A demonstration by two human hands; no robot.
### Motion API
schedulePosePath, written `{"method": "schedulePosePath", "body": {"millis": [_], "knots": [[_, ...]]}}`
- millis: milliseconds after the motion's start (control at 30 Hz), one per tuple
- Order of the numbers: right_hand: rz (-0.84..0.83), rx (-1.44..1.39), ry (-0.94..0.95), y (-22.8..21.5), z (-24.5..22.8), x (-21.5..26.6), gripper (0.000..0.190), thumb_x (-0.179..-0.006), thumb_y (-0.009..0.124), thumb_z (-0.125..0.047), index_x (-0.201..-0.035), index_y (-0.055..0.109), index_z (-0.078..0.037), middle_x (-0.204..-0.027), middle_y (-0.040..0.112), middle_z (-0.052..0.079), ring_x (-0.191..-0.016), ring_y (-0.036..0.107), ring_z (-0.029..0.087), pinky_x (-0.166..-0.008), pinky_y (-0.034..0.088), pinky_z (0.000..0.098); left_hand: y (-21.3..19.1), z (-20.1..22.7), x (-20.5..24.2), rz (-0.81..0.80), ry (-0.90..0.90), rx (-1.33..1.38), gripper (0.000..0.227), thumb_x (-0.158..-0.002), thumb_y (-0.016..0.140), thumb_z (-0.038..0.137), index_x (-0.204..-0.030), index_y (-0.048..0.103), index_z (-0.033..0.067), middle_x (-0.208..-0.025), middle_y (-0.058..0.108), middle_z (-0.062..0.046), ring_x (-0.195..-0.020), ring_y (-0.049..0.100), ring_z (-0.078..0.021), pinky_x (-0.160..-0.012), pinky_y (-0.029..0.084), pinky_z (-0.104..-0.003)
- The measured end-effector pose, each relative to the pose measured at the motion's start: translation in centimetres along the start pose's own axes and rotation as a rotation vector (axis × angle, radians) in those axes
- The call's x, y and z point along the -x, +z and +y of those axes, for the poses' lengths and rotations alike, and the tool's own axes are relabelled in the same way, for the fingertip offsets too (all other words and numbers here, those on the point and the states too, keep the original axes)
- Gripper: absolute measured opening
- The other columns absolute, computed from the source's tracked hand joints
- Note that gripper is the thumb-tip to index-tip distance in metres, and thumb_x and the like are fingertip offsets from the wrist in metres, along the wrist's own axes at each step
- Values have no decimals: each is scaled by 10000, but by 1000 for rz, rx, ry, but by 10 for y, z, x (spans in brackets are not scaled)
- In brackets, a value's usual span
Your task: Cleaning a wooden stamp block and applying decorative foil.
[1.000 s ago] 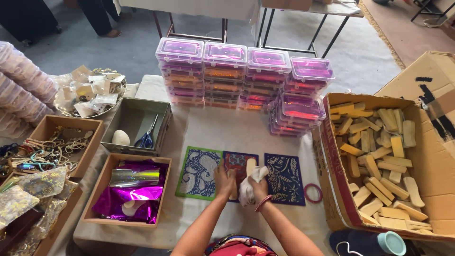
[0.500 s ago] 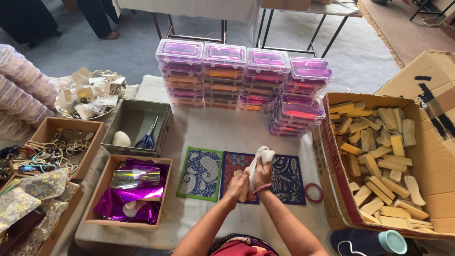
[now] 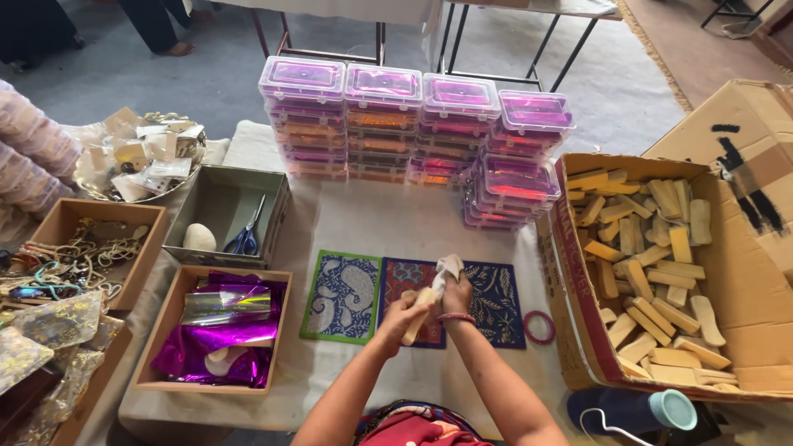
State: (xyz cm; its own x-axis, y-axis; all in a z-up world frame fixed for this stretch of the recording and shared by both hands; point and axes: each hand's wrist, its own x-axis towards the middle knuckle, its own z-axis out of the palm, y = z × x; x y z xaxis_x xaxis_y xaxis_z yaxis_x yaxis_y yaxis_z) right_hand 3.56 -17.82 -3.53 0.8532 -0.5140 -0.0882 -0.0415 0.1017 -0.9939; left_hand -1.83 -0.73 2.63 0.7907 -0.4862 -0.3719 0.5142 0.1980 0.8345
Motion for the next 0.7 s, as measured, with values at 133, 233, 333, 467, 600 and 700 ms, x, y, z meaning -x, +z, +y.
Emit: {"method": "schedulePosePath", "body": {"millis": [133, 233, 333, 467, 600, 700], "knots": [[-231, -168, -20, 14, -41, 63, 351, -1083, 547, -213, -1333, 641, 14, -1091, 707, 116, -869, 648, 171, -733, 553, 337, -24, -22, -28, 145, 82, 251, 453, -996, 683, 276, -1434, 632, 175, -1010, 645, -134, -792, 597, -249, -671, 497, -385], [-233, -57, -114, 27, -54, 72, 384, -1033, 547, -184, -1372, 593, -9, -1143, 709, 114, -939, 669, 163, -790, 570, 328, -18, -25, -31, 98, 30, 721, 456, -961, 587, 361, -1284, 656, 46, -1070, 763, -90, -896, 759, -203, -790, 616, -341], [-244, 105, -251, 26, -47, 54, 482, -958, 545, -140, -1430, 524, -44, -1221, 713, 110, -1044, 703, 150, -875, 595, 315, -5, -32, -17, 301, 1, -164, 405, -952, 653, 317, -1223, 745, 31, -1017, 771, -53, -876, 728, -149, -711, 577, -345], [-75, 53, 202, 23, -81, 55, 388, -1037, 531, -165, -1353, 651, 25, -1161, 728, 238, -939, 714, 300, -791, 597, 422, -3, -21, -18, 263, 20, -159, 406, -985, 603, 361, -1242, 701, 63, -1030, 727, -62, -883, 683, -174, -744, 551, -320], [-327, 48, -340, 30, -60, 107, 432, -1018, 558, -102, -1443, 536, -29, -1276, 685, 159, -1107, 674, 239, -937, 553, 335, -32, -55, -59, 294, 156, 524, 469, -975, 491, 392, -1209, 693, 40, -1025, 765, -91, -877, 742, -204, -755, 610, -325], [-68, 897, -1098, 32, -72, 123, 326, -965, 592, -277, -1276, 612, -181, -1317, 674, 215, -1166, 674, 366, -936, 556, 420, -37, -65, -58, -87, 44, 943, 373, -896, 556, 323, -1130, 662, 52, -1018, 749, -121, -898, 747, -255, -812, 629, -347]]}}
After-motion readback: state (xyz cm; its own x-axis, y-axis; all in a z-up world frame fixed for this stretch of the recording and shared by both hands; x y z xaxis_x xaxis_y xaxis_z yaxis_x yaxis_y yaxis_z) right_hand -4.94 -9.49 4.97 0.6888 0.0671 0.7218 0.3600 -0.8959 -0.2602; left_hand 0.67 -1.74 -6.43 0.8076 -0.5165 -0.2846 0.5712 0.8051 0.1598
